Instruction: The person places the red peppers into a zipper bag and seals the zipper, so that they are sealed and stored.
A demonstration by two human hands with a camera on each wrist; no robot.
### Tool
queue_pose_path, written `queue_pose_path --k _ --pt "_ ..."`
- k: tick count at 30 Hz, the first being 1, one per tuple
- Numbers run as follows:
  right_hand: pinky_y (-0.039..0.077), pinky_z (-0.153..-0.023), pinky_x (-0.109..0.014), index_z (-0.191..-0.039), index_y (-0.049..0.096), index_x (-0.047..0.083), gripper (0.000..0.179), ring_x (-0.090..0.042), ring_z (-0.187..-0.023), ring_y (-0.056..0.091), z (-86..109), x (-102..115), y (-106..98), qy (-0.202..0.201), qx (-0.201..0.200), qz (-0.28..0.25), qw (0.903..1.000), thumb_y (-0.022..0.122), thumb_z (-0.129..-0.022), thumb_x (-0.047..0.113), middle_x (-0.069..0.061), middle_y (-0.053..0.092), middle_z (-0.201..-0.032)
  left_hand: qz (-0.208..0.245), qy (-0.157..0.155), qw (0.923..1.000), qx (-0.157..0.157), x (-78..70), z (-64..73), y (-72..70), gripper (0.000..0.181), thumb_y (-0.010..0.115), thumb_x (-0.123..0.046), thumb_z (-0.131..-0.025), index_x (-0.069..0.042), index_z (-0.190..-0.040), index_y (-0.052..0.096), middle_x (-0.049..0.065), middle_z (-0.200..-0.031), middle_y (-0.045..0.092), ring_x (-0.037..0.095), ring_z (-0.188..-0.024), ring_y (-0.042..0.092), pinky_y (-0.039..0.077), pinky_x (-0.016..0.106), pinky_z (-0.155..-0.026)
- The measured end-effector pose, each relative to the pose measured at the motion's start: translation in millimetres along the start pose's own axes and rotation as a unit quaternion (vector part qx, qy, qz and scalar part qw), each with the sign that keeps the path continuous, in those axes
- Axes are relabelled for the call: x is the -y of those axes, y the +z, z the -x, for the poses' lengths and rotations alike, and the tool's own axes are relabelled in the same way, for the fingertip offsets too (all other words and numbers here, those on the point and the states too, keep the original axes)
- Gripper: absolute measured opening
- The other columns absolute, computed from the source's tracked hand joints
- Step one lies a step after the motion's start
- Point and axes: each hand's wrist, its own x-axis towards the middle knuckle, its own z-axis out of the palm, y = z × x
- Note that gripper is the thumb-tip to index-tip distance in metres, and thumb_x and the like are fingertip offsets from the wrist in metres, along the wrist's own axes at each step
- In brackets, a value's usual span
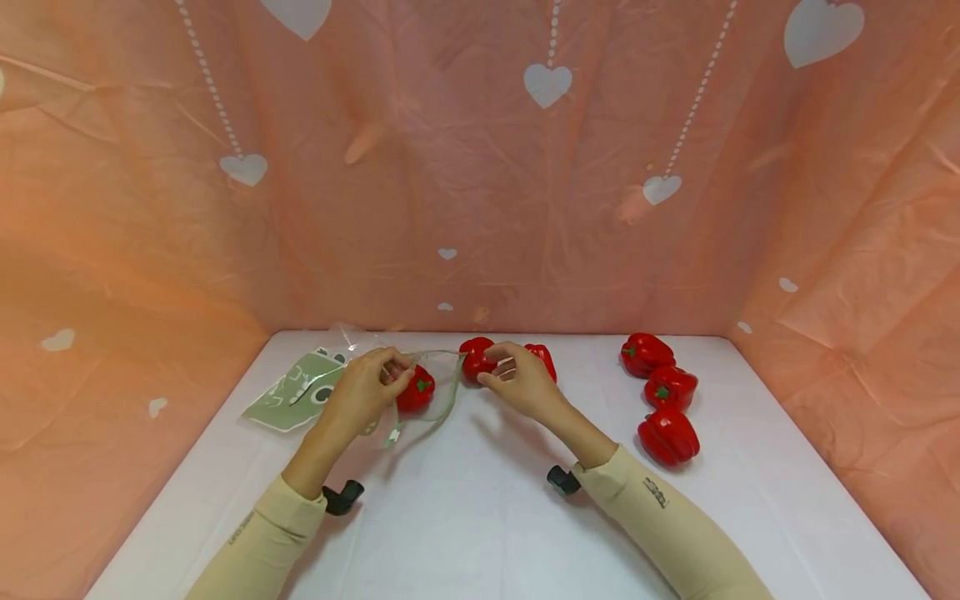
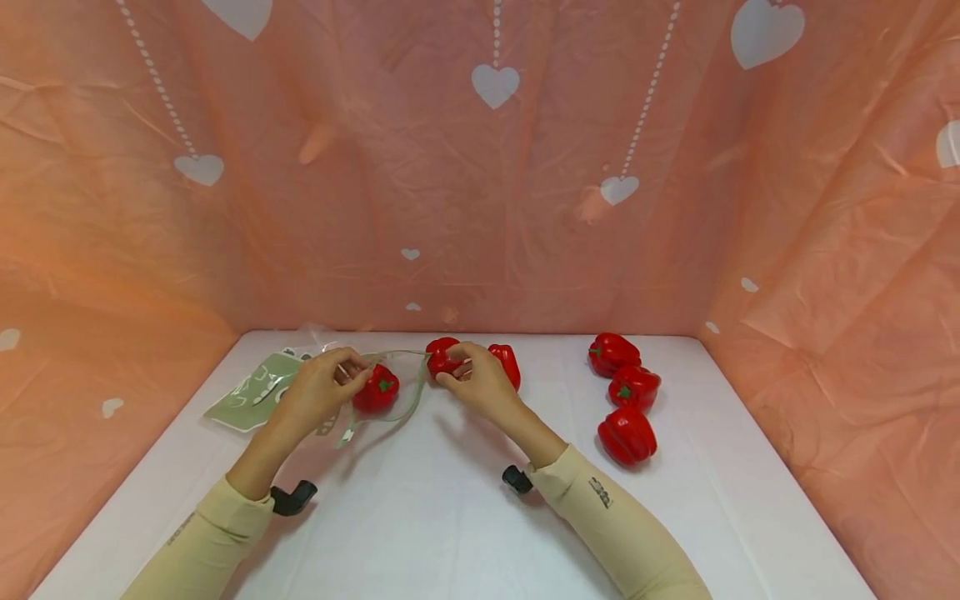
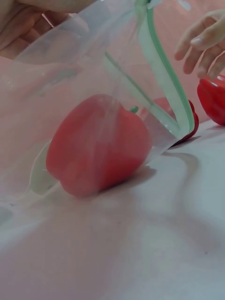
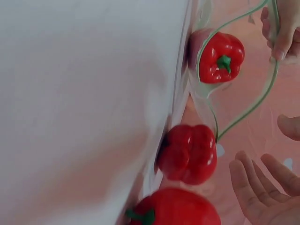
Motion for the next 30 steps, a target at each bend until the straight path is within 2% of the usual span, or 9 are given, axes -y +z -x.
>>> queue_pose_path --k 6,12,16,22,30 --pt "0.06 -0.096 -0.052 -0.132 0.066 -0.003 0.043 -0.035 -0.104 0.073 6.4 -6.1 -15.0 -0.013 -0.017 0.016 0.9996 0.082 -0.095 0.013 -0.022 0.07 -0.13 -0.001 -0.003 1.0 0.001 -0.5 0.8 -1.3 0.004 0.077 -0.01 -0.098 -0.007 -0.098 0.075 0.002 -0.088 0.071 0.019 -0.079 0.068 0.057 0.038 -0.075" --pt "0.06 -0.096 -0.048 -0.132 0.067 0.001 0.043 -0.031 -0.105 0.071 13.8 -14.2 -30.3 -0.008 -0.025 0.038 0.999 0.083 -0.094 0.013 -0.017 0.07 -0.127 -0.003 -0.004 1.0 0.001 -0.5 0.6 -1.2 0.004 0.077 -0.01 -0.097 -0.007 -0.098 0.075 0.003 -0.087 0.072 0.021 -0.08 0.069 0.057 0.039 -0.076" --pt "0.059 -0.099 -0.05 -0.134 0.065 0.001 0.043 -0.033 -0.113 0.069 16.8 -19.3 -39.3 -0.006 -0.023 0.061 0.9978 0.081 -0.096 0.013 -0.018 0.068 -0.129 -0.006 -0.005 1.0 0.005 -0.5 1.0 -2.3 0.006 0.077 -0.011 -0.097 -0.006 -0.098 0.074 0.003 -0.087 0.072 0.021 -0.08 0.069 0.058 0.04 -0.076" --pt "0.057 -0.101 -0.054 -0.138 0.065 0.002 0.046 -0.037 -0.125 0.06 13.9 -27.0 -49.2 0.001 -0.027 0.113 0.9933 0.081 -0.096 0.016 -0.017 0.065 -0.137 -0.011 -0.008 0.9998 0.01 0.0 0.7 -2.4 0.007 0.077 -0.013 -0.097 -0.007 -0.099 0.074 0.002 -0.088 0.072 0.021 -0.082 0.069 0.057 0.04 -0.077" --pt "0.055 -0.103 -0.056 -0.143 0.061 0.002 0.052 -0.044 -0.126 0.058 1.6 -35.4 -56.6 0.013 -0.027 0.13 0.9911 0.079 -0.097 0.018 -0.02 0.061 -0.143 -0.013 -0.009 0.9998 0.016 -0.4 -0.7 -1.5 0.006 0.077 -0.013 -0.097 -0.008 -0.099 0.075 0.003 -0.087 0.072 0.022 -0.081 0.069 0.057 0.04 -0.075"
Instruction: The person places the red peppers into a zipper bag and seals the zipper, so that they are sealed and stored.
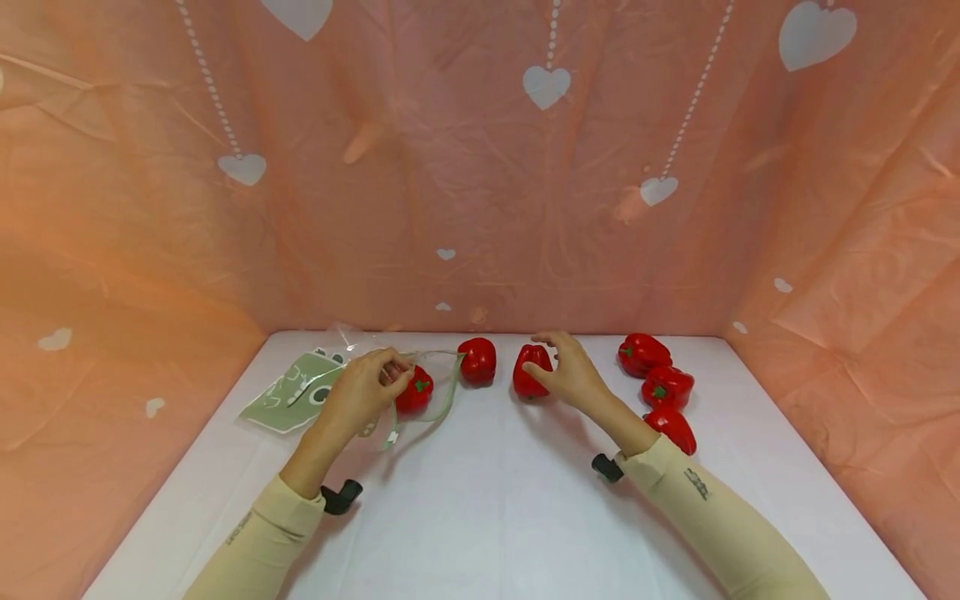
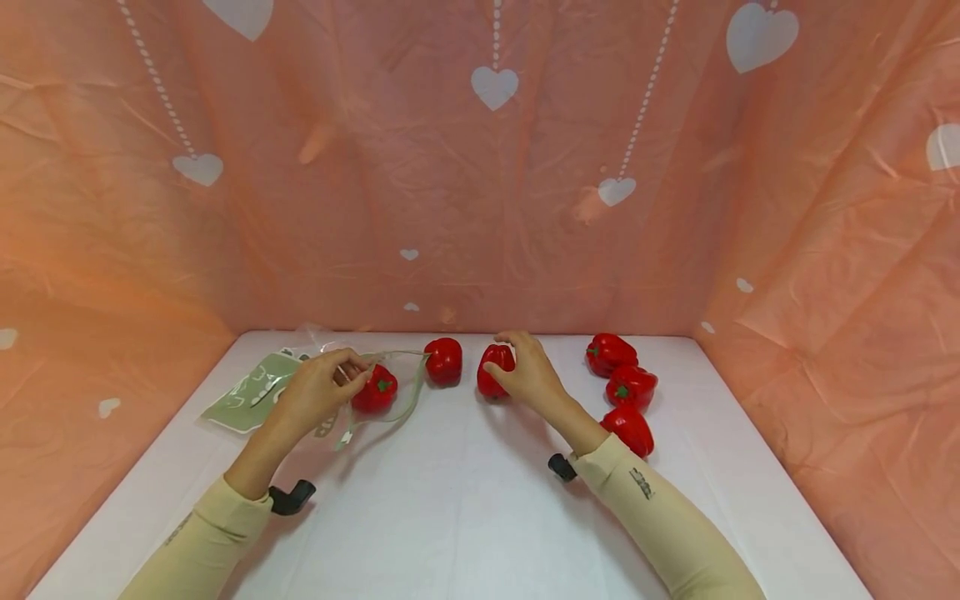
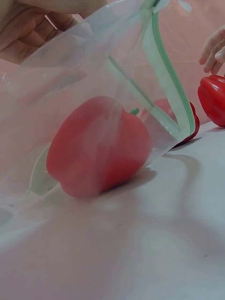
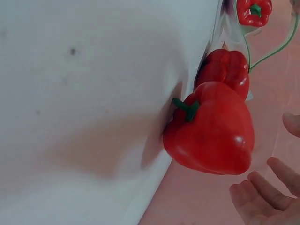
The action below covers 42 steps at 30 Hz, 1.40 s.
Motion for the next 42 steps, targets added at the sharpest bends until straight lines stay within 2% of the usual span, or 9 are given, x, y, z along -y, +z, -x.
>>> queue_pose_path --k 6,10,17,24,36,42 --pt "0.053 -0.106 -0.06 -0.155 0.048 0.003 0.066 -0.046 -0.139 0.051 -10.5 -4.6 2.4 0.056 0.039 -0.018 0.9975 0.077 -0.1 0.024 -0.022 0.052 -0.155 -0.009 -0.012 0.9998 0.012 -1.0 0.8 -0.6 0.007 0.077 -0.016 -0.098 -0.01 -0.1 0.075 0.002 -0.088 0.073 0.021 -0.082 0.068 0.057 0.04 -0.076" --pt "0.051 -0.108 -0.062 -0.158 0.044 0.004 0.07 -0.046 -0.145 0.047 -15.5 -7.1 5.8 0.084 0.054 -0.019 0.9948 0.076 -0.101 0.029 -0.023 0.049 -0.158 -0.009 -0.015 0.9997 0.014 -1.2 1.2 -0.7 0.007 0.077 -0.017 -0.098 -0.011 -0.1 0.075 0.001 -0.088 0.073 0.021 -0.082 0.068 0.056 0.04 -0.075" --pt "0.051 -0.107 -0.064 -0.158 0.043 0.001 0.072 -0.048 -0.143 0.049 -22.0 -15.2 10.3 0.102 0.069 -0.005 0.9924 0.074 -0.101 0.033 -0.026 0.048 -0.159 -0.012 -0.012 0.9997 0.016 -2.2 1.5 -0.4 0.006 0.076 -0.016 -0.097 -0.011 -0.1 0.075 0.001 -0.087 0.072 0.022 -0.082 0.069 0.056 0.04 -0.075" --pt "0.052 -0.106 -0.063 -0.157 0.042 -0.001 0.071 -0.048 -0.137 0.054 -22.1 -19.1 12.9 0.11 0.082 -0.014 0.9905 0.072 -0.102 0.034 -0.028 0.054 -0.152 -0.013 -0.017 0.9995 0.023 -2.2 2.7 -2.0 0.007 0.076 -0.017 -0.098 -0.011 -0.1 0.075 0.0 -0.087 0.072 0.021 -0.083 0.069 0.055 0.039 -0.075" --pt "0.058 -0.1 -0.057 -0.156 0.045 0.005 0.071 -0.044 -0.135 0.054 -19.9 -19.5 12.5 0.122 0.073 -0.031 0.9894 0.078 -0.099 0.03 -0.024 0.057 -0.148 -0.018 -0.019 0.9994 0.025 -2.3 1.5 -3.7 0.007 0.076 -0.017 -0.097 -0.011 -0.1 0.075 0.001 -0.087 0.072 0.023 -0.084 0.07 0.057 0.041 -0.074" --pt "0.059 -0.099 -0.054 -0.154 0.048 0.001 0.071 -0.042 -0.132 0.056 -16.4 -17.0 8.6 0.114 0.07 -0.023 0.9908 0.079 -0.097 0.029 -0.023 0.059 -0.144 -0.017 -0.026 0.999 0.031 -2.3 2.1 -6.0 0.008 0.075 -0.018 -0.098 -0.011 -0.102 0.075 0.001 -0.089 0.073 0.024 -0.087 0.07 0.057 0.043 -0.076"
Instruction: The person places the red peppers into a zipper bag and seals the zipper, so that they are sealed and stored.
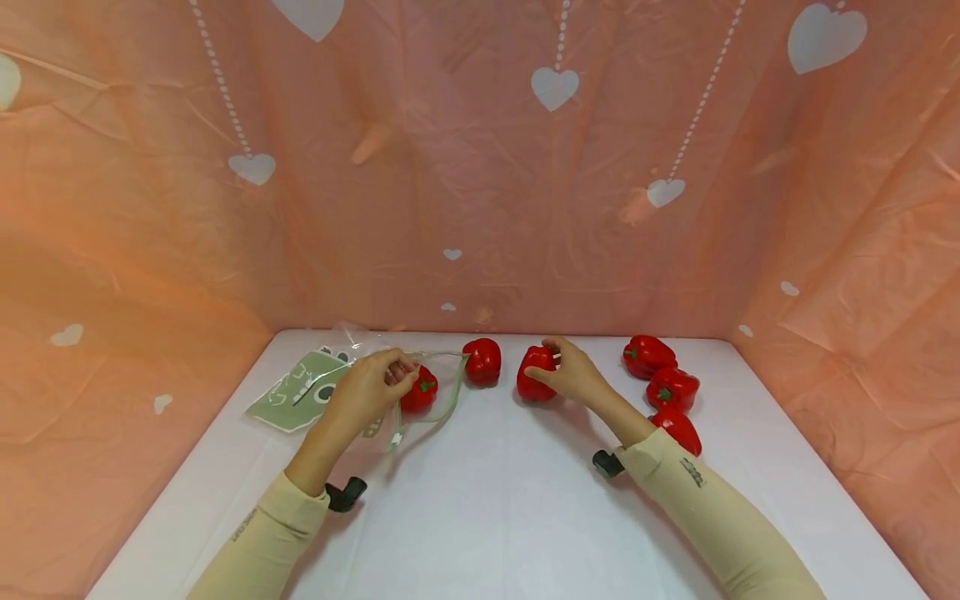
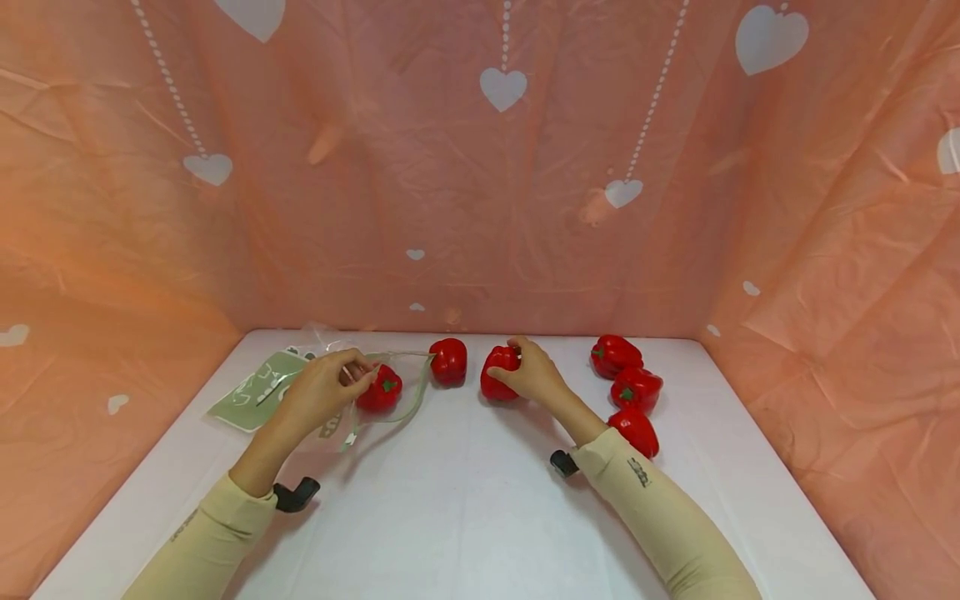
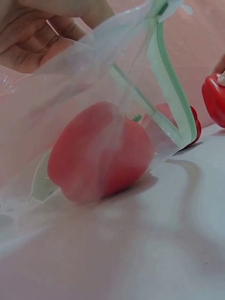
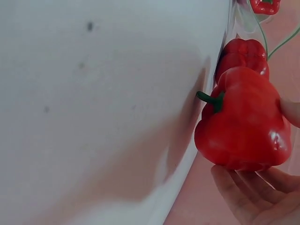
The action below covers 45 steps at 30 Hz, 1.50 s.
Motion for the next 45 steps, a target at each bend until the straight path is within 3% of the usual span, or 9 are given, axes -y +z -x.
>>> queue_pose_path --k 10,19,30,35,45 --pt "0.054 -0.102 -0.056 -0.148 0.056 0.0 0.065 -0.042 -0.129 0.058 16.7 6.1 -8.9 -0.031 -0.002 0.058 0.9978 0.082 -0.096 0.028 -0.021 0.061 -0.14 -0.008 -0.001 1.0 0.005 0.4 -1.8 0.3 0.008 0.076 -0.017 -0.098 -0.011 -0.102 0.076 0.0 -0.087 0.072 0.022 -0.086 0.07 0.056 0.041 -0.075" --pt "0.059 -0.089 -0.048 -0.139 0.063 0.004 0.058 -0.034 -0.112 0.063 28.8 13.7 -16.4 -0.047 0.009 0.119 0.9917 0.086 -0.092 0.027 -0.016 0.065 -0.128 -0.016 -0.001 0.9998 0.009 0.5 -2.6 1.3 0.01 0.076 -0.019 -0.098 -0.01 -0.103 0.076 0.0 -0.085 0.072 0.023 -0.085 0.069 0.056 0.04 -0.074" --pt "0.062 -0.086 -0.041 -0.136 0.063 -0.001 0.054 -0.031 -0.106 0.062 36.8 11.6 -19.3 -0.064 0.025 0.094 0.9932 0.087 -0.091 0.018 -0.015 0.064 -0.118 -0.021 -0.003 0.9997 0.009 1.4 -1.3 1.2 0.009 0.076 -0.019 -0.098 -0.011 -0.102 0.076 -0.001 -0.085 0.072 0.021 -0.085 0.069 0.055 0.039 -0.073" --pt "0.06 -0.084 -0.041 -0.135 0.063 -0.003 0.052 -0.037 -0.106 0.064 38.4 11.5 -19.7 -0.079 0.02 0.075 0.9939 0.086 -0.091 0.015 -0.017 0.067 -0.119 -0.021 -0.001 0.9997 0.008 0.1 -1.4 1.1 0.009 0.076 -0.018 -0.097 -0.011 -0.103 0.076 -0.001 -0.085 0.071 0.021 -0.084 0.069 0.055 0.04 -0.073" --pt "0.063 -0.087 -0.041 -0.132 0.066 -0.002 0.049 -0.034 -0.105 0.071 36.3 9.2 -7.3 -0.098 0.008 -0.005 0.9951 0.087 -0.09 0.014 -0.019 0.07 -0.123 -0.028 0.0 0.9996 0.007 -1.9 0.0 1.9 0.011 0.077 -0.018 -0.097 -0.01 -0.104 0.076 0.0 -0.086 0.072 0.022 -0.084 0.069 0.056 0.04 -0.072"
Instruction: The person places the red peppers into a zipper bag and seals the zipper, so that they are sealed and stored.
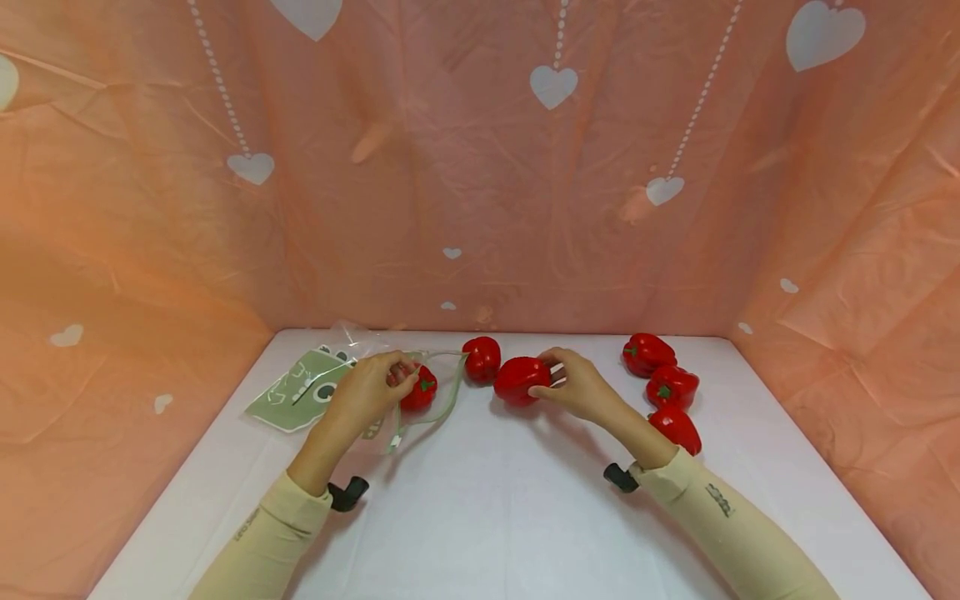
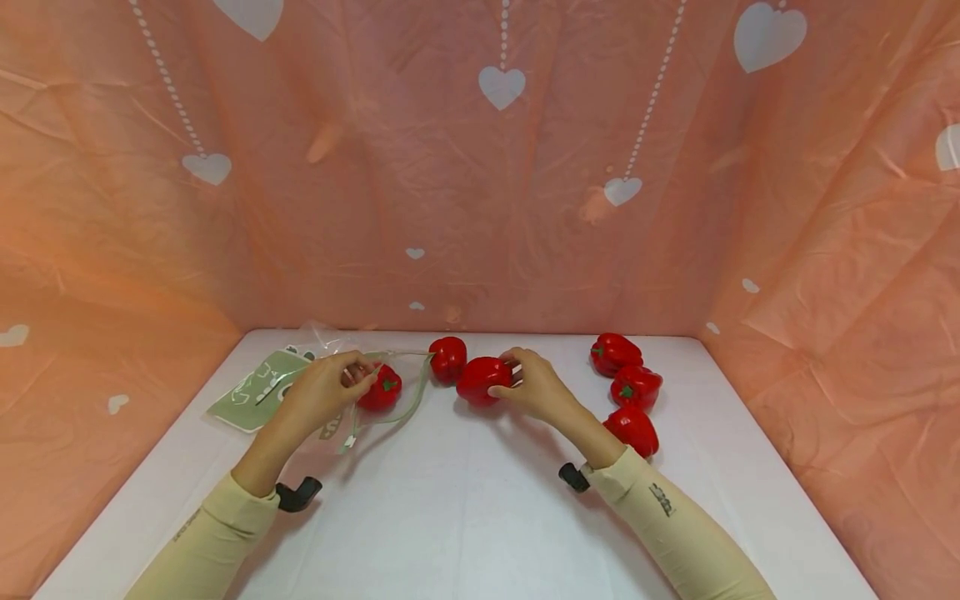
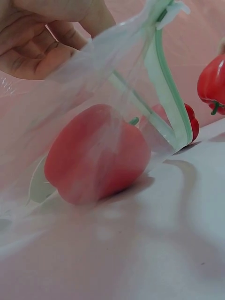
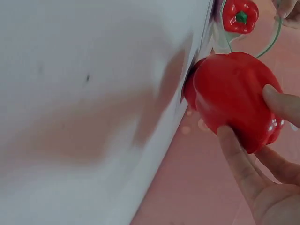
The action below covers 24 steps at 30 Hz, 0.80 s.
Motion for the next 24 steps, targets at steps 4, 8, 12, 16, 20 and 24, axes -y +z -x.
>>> queue_pose_path --k 4,8,12,16,20,24 --pt "0.063 -0.087 -0.04 -0.131 0.066 -0.002 0.048 -0.033 -0.104 0.071 -1.1 2.1 8.2 -0.002 0.005 -0.034 0.9994 0.087 -0.09 0.013 -0.018 0.071 -0.123 0.001 0.003 1.0 -0.002 0.7 -0.3 0.5 0.011 0.076 -0.018 -0.097 -0.009 -0.103 0.075 0.001 -0.086 0.072 0.022 -0.083 0.068 0.056 0.04 -0.072" --pt "0.063 -0.088 -0.04 -0.131 0.067 -0.001 0.049 -0.031 -0.104 0.071 -1.5 6.1 15.6 0.005 0.01 -0.045 0.9989 0.088 -0.09 0.015 -0.016 0.072 -0.123 0.005 0.003 1.0 -0.002 1.6 -0.4 0.9 0.01 0.076 -0.017 -0.097 -0.009 -0.102 0.075 0.0 -0.085 0.071 0.02 -0.082 0.067 0.055 0.039 -0.072" --pt "0.063 -0.09 -0.041 -0.133 0.067 -0.002 0.05 -0.031 -0.104 0.071 -1.7 10.4 22.5 0.006 0.016 -0.06 0.998 0.087 -0.091 0.016 -0.017 0.072 -0.123 0.008 0.001 1.0 0.0 1.4 0.2 0.5 0.01 0.076 -0.017 -0.097 -0.009 -0.103 0.075 -0.001 -0.084 0.071 0.019 -0.082 0.067 0.054 0.038 -0.072" --pt "0.063 -0.09 -0.041 -0.133 0.065 -0.004 0.05 -0.03 -0.103 0.073 -3.0 12.5 29.5 0.003 0.026 -0.093 0.9953 0.086 -0.092 0.014 -0.018 0.072 -0.123 0.01 0.0 0.9999 0.003 1.1 0.4 -0.5 0.01 0.075 -0.017 -0.097 -0.009 -0.103 0.075 -0.001 -0.084 0.07 0.019 -0.082 0.066 0.054 0.038 -0.071" --pt "0.063 -0.09 -0.04 -0.133 0.065 -0.005 0.05 -0.029 -0.102 0.073 -4.0 14.0 35.2 0.004 0.034 -0.121 0.992 0.086 -0.092 0.013 -0.019 0.072 -0.124 0.006 -0.003 1.0 0.006 0.9 0.4 -1.1 0.011 0.076 -0.017 -0.097 -0.008 -0.104 0.075 0.0 -0.085 0.07 0.02 -0.082 0.066 0.054 0.038 -0.071" --pt "0.063 -0.091 -0.039 -0.133 0.065 -0.005 0.049 -0.028 -0.103 0.074 -5.7 14.1 42.1 0.007 0.041 -0.138 0.9895 0.086 -0.092 0.012 -0.019 0.071 -0.125 0.005 -0.007 0.9999 0.01 -0.4 0.1 -1.5 0.013 0.076 -0.017 -0.097 -0.008 -0.106 0.076 0.0 -0.085 0.07 0.02 -0.083 0.066 0.055 0.038 -0.071"
